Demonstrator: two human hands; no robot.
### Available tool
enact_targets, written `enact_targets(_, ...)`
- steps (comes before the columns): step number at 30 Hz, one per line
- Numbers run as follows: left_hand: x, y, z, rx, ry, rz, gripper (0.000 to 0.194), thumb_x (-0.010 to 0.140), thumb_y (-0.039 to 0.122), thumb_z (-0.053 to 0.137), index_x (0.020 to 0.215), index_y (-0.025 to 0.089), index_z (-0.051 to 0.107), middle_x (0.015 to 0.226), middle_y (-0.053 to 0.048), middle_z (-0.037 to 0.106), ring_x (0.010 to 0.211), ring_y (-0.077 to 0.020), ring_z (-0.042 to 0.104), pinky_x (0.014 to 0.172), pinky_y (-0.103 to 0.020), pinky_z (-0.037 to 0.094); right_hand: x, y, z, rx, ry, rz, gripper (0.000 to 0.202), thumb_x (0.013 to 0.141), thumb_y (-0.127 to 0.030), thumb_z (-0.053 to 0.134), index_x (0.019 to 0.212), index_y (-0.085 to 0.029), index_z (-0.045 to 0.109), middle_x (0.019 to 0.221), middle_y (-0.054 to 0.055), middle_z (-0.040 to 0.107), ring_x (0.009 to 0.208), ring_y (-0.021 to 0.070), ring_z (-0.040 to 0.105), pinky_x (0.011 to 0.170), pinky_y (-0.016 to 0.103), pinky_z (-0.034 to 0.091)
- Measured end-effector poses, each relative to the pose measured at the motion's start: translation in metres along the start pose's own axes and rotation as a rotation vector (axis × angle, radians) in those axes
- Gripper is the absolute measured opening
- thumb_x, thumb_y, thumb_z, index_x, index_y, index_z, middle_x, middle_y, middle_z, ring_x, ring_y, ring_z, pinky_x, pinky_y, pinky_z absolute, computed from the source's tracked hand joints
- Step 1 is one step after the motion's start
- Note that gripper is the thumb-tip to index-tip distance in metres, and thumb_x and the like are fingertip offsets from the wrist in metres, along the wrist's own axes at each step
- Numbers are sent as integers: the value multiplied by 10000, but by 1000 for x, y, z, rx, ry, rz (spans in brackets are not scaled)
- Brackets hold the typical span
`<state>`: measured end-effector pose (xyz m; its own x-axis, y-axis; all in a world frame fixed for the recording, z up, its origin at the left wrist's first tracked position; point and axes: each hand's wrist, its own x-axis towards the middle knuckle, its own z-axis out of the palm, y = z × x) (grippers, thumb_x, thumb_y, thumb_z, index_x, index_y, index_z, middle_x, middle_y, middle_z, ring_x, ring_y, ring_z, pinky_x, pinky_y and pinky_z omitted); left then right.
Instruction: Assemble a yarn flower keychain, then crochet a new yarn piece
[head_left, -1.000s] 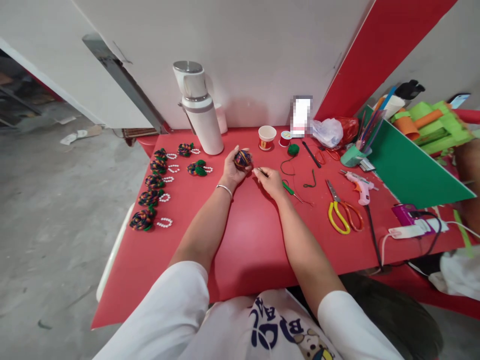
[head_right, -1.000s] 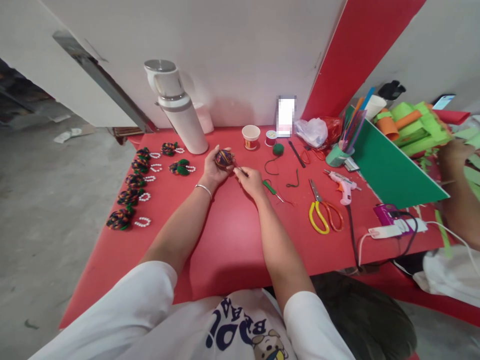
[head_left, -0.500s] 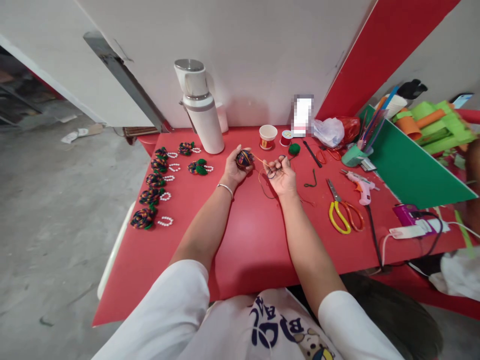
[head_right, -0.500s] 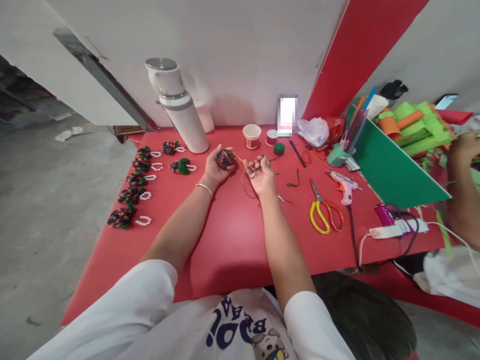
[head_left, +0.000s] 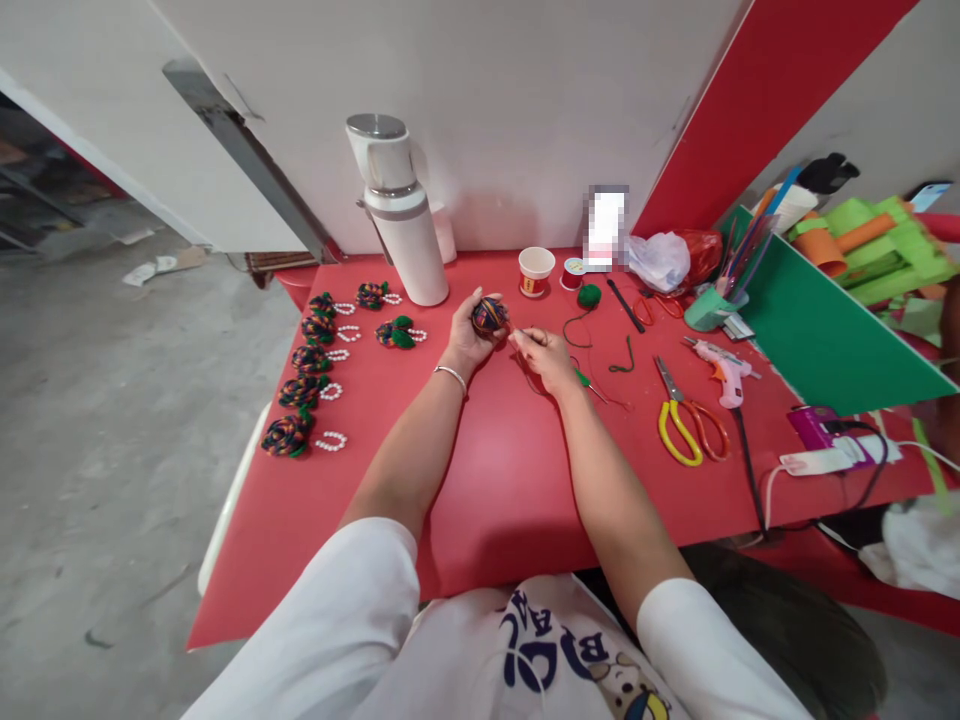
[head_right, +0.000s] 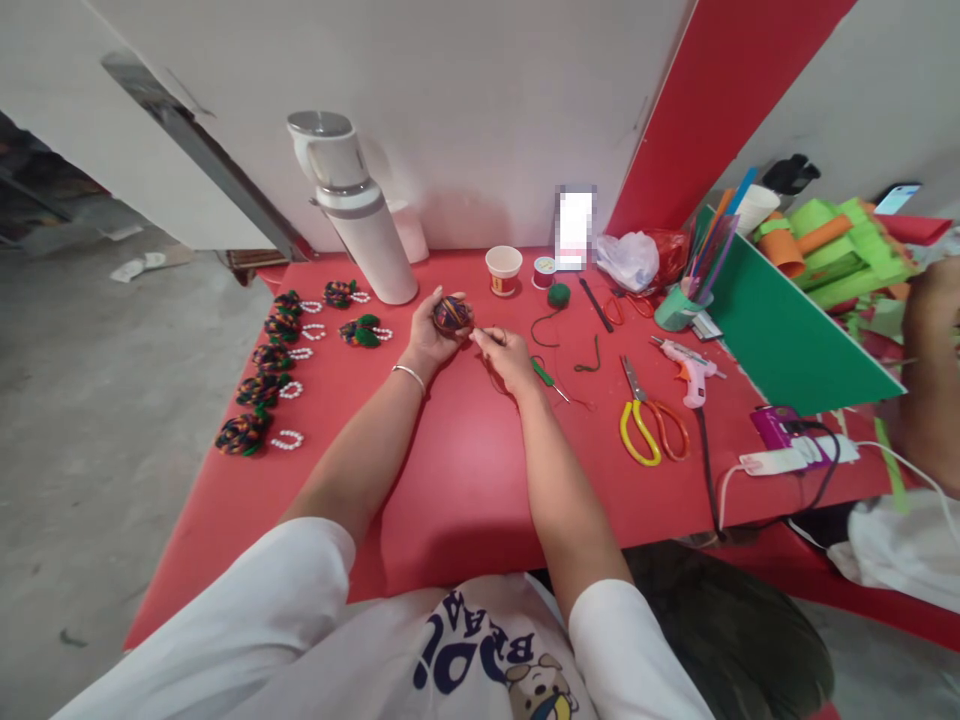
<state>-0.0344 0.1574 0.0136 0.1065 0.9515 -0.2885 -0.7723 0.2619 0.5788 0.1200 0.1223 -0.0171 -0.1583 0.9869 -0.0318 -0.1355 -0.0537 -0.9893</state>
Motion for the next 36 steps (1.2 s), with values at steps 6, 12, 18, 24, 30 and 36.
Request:
enact_targets(6,-1,1,1,-14,11,1,403,1033,473,564,854,139,704,703,-68,711,594,-142,673,421,-202,361,-1,-18,-7,441,100,-140,317,803,-542,824,776,-272,659,961,20,773,912,164,706,819,315,592)
enact_targets(12,-1,-2,2,42,9,-2,393,986,509,647,865,142,716,718,-63,716,572,-129,656,420,-204,343,-3,-25,-15,646,175,-46,264,951,-508,681,811,-287,642,759,-28,682,907,160,715,1053,431,591)
enact_targets(18,2,0,-2,-30,11,8,424,992,543,620,861,148,705,711,-64,708,606,-140,660,415,-204,337,9,-12,-28,436,144,-58,265,909,-559,724,950,-298,712,671,-79,529,484,66,381,496,211,459)
enact_targets(24,-1,2,1,-38,17,3,443,990,568,630,841,156,696,717,-60,699,609,-135,660,428,-204,346,9,5,-9,27,219,-20,369,717,-493,881,957,-236,771,854,-11,759,634,99,573,593,247,468)
enact_targets(30,-1,2,2,-42,33,13,418,981,541,651,829,155,700,714,-59,700,604,-133,657,435,-212,347,-4,-2,1,2,-53,-26,382,801,-600,809,752,-228,736,544,-68,543,484,91,465,493,250,390)
enact_targets(36,1,1,-1,-46,3,8,438,1022,528,589,831,149,696,710,-61,700,606,-129,664,429,-199,351,-4,-25,-5,470,36,-157,260,827,-447,848,743,-257,693,1021,1,785,1012,145,722,973,324,602)
